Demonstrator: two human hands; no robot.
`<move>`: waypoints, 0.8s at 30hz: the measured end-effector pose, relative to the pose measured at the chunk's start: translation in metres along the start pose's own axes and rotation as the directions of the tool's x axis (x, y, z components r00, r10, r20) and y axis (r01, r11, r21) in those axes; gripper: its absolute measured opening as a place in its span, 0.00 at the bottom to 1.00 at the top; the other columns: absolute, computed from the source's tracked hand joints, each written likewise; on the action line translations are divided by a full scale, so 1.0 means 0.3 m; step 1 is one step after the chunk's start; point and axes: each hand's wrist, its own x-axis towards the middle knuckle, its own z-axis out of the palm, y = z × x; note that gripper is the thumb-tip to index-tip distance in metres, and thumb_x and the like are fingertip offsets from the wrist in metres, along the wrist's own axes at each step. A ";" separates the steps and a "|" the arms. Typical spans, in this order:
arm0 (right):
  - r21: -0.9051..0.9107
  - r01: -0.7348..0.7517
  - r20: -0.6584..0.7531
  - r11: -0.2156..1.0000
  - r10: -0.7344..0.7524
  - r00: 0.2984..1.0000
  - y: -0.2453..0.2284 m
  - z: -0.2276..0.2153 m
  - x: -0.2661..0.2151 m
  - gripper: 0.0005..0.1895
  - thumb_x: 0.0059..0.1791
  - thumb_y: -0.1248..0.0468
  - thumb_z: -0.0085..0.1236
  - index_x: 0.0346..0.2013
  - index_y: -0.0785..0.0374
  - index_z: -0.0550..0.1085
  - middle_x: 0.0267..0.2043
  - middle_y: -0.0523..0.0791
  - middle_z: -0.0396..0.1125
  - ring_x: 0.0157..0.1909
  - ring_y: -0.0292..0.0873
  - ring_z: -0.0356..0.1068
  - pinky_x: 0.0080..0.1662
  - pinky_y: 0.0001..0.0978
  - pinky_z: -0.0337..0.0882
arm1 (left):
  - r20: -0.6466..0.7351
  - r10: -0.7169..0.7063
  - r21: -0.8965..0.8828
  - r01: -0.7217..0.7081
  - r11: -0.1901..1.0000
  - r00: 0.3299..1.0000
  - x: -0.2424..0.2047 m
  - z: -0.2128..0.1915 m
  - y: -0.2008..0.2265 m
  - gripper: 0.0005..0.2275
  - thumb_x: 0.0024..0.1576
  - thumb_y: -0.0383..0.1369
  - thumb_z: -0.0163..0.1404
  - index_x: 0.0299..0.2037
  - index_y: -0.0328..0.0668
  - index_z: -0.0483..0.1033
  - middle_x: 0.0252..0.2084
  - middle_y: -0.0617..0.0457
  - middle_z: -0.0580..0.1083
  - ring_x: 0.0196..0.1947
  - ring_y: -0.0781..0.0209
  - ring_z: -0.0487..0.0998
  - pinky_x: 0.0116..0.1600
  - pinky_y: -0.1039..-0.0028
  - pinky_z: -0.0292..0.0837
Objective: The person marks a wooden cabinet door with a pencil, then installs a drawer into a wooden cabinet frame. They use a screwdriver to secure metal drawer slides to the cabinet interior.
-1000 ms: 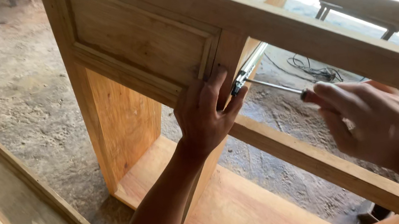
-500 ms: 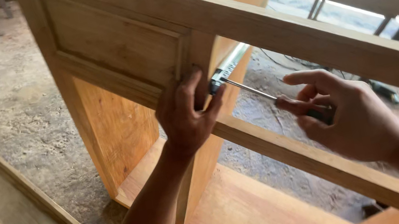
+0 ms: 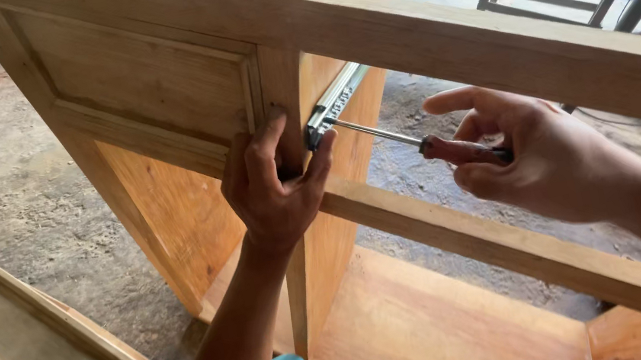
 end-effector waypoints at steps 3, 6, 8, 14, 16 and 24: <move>-0.502 0.596 -0.273 0.627 -0.769 0.578 0.030 0.102 -0.058 0.25 0.56 0.63 0.58 0.65 0.65 0.63 0.43 0.46 0.71 0.39 0.37 0.73 0.36 0.26 0.74 | 0.046 -0.044 0.020 0.043 0.999 0.998 -0.035 -0.018 0.011 0.25 0.55 0.35 0.73 0.54 0.35 0.71 0.32 0.49 0.71 0.28 0.56 0.73 0.31 0.66 0.68; -0.817 0.491 -0.079 0.303 -0.902 0.425 -0.039 0.098 -0.049 0.28 0.53 0.72 0.55 0.69 0.70 0.63 0.42 0.48 0.71 0.36 0.38 0.71 0.33 0.32 0.74 | -0.012 0.023 -0.041 -0.024 0.999 1.000 -0.014 0.011 -0.009 0.24 0.59 0.37 0.70 0.57 0.38 0.68 0.40 0.48 0.74 0.37 0.53 0.78 0.36 0.69 0.76; -0.447 0.542 -0.145 0.711 -0.656 0.741 -0.091 0.079 -0.027 0.29 0.54 0.69 0.55 0.71 0.63 0.63 0.39 0.50 0.70 0.32 0.39 0.68 0.30 0.32 0.73 | -0.012 0.014 0.041 -0.013 0.999 1.000 -0.023 0.011 -0.012 0.24 0.56 0.36 0.71 0.54 0.38 0.70 0.36 0.48 0.72 0.33 0.51 0.75 0.36 0.64 0.72; 0.116 -0.120 0.096 0.986 0.109 0.989 -0.085 -0.024 -0.005 0.41 0.49 0.60 0.61 0.76 0.46 0.56 0.37 0.44 0.75 0.27 0.37 0.71 0.27 0.28 0.72 | -0.005 -0.016 0.041 0.017 0.999 1.000 0.004 -0.010 0.010 0.23 0.54 0.34 0.71 0.53 0.36 0.71 0.35 0.48 0.72 0.33 0.49 0.74 0.37 0.62 0.71; -0.224 0.094 -0.154 0.970 -0.131 0.979 -0.043 0.010 -0.036 0.40 0.49 0.60 0.62 0.73 0.51 0.57 0.37 0.41 0.76 0.28 0.37 0.74 0.32 0.30 0.73 | 0.006 -0.014 0.021 0.014 1.000 1.000 0.001 -0.012 0.016 0.23 0.54 0.35 0.71 0.53 0.35 0.71 0.36 0.48 0.73 0.33 0.50 0.75 0.37 0.63 0.72; -0.236 0.244 -0.130 0.941 -0.279 0.951 -0.078 0.069 -0.050 0.26 0.53 0.62 0.57 0.66 0.64 0.65 0.36 0.45 0.75 0.31 0.37 0.72 0.34 0.29 0.72 | -0.018 -0.022 0.035 0.023 0.999 1.000 -0.026 0.008 0.010 0.22 0.56 0.35 0.69 0.53 0.37 0.71 0.41 0.46 0.76 0.37 0.50 0.78 0.41 0.64 0.75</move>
